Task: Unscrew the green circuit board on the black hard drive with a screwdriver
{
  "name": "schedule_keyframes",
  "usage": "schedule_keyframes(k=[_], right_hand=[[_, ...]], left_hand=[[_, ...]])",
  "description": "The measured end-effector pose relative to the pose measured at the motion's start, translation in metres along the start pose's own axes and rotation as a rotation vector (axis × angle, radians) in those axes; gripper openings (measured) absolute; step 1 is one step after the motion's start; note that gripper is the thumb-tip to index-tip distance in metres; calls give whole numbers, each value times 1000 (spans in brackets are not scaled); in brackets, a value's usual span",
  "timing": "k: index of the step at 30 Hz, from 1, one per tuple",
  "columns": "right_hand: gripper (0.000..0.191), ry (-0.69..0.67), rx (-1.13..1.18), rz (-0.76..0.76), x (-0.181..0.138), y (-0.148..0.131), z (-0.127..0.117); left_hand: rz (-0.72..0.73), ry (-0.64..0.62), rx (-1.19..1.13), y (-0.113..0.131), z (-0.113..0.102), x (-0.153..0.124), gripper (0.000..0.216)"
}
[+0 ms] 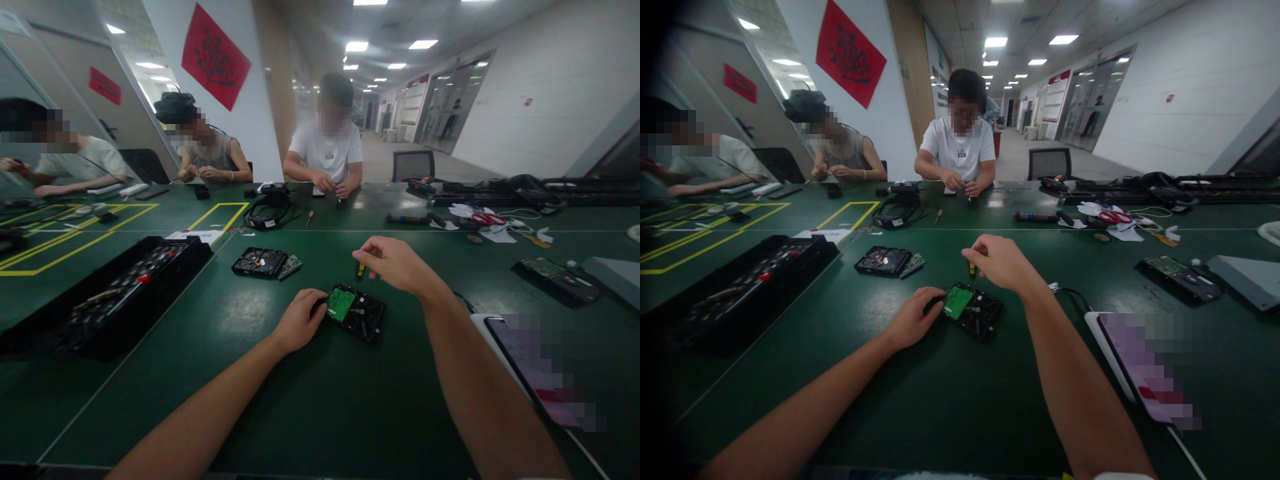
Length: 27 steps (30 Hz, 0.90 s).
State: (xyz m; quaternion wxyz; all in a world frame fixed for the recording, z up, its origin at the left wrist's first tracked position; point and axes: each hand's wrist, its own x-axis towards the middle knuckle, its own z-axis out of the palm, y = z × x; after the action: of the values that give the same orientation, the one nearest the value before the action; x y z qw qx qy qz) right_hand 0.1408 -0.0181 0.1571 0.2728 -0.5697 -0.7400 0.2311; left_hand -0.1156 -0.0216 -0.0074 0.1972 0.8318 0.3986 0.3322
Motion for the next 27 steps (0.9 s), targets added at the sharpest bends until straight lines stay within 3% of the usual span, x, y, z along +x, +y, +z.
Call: schedule_keyframes(k=[3,7,13,21,27], right_hand=[[25,-11,84,52,0,1,3],[17,-38,128,8,2,4,5],[25,-22,32,-78,4,6,3],[26,-29,110,27,0,2,3],[20,-66,128,-44,1,2,3]], left_hand=[[-9,1,-4,-1,1,0,29],[-4,0,2,1,1,0,28],[4,-4,2,2,-1,1,28],[3,-7,8,-1,1,0,30],[-5,-6,9,1,0,0,29]])
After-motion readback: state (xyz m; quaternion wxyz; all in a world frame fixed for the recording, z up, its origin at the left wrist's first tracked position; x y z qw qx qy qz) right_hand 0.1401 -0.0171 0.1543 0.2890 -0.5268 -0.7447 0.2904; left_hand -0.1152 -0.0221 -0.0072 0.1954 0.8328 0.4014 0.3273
